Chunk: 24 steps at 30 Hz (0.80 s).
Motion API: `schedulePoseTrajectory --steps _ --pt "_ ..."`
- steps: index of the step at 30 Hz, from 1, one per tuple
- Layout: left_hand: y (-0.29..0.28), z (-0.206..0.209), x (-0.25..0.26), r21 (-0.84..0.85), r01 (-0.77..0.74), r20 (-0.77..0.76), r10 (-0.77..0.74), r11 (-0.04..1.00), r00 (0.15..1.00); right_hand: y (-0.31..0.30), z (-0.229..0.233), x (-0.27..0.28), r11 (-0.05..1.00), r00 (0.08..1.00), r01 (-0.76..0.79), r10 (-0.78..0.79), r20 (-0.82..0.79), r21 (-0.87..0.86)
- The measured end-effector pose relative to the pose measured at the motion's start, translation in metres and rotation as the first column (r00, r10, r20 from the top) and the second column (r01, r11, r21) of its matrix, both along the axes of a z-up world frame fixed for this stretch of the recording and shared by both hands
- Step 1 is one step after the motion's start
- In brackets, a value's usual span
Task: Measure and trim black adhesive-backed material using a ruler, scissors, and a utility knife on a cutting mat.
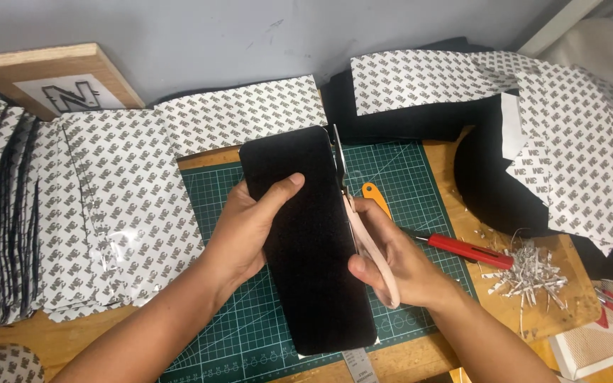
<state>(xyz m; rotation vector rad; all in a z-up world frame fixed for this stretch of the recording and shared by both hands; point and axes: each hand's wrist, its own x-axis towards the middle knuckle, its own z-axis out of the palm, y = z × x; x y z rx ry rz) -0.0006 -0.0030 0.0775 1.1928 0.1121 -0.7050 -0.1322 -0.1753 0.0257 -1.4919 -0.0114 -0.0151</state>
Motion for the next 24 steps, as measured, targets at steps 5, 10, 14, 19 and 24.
schedulePoseTrajectory --steps 5,10,14,19,24 --pt "0.000 0.002 0.000 0.014 0.010 0.016 -0.010 1.000 1.000 0.005 0.006 -0.001 0.999 1.000 0.009 -0.008 -0.006 0.051" --pt "-0.001 -0.001 0.000 0.001 0.000 0.028 0.000 1.000 1.000 0.005 0.010 0.002 0.996 0.999 0.035 -0.032 -0.031 0.088" --pt "-0.002 -0.005 0.001 -0.021 -0.002 0.041 0.003 1.000 0.999 0.004 0.009 0.005 0.997 0.999 0.036 -0.034 -0.022 0.075" --pt "-0.001 -0.009 0.002 -0.036 -0.001 0.062 0.003 0.999 0.998 0.003 0.007 0.009 0.998 0.999 0.034 -0.034 -0.009 0.054" --pt "0.000 -0.009 0.001 -0.044 0.005 0.058 -0.003 0.999 0.998 0.002 0.007 0.011 0.999 0.999 0.037 -0.037 0.013 0.022"
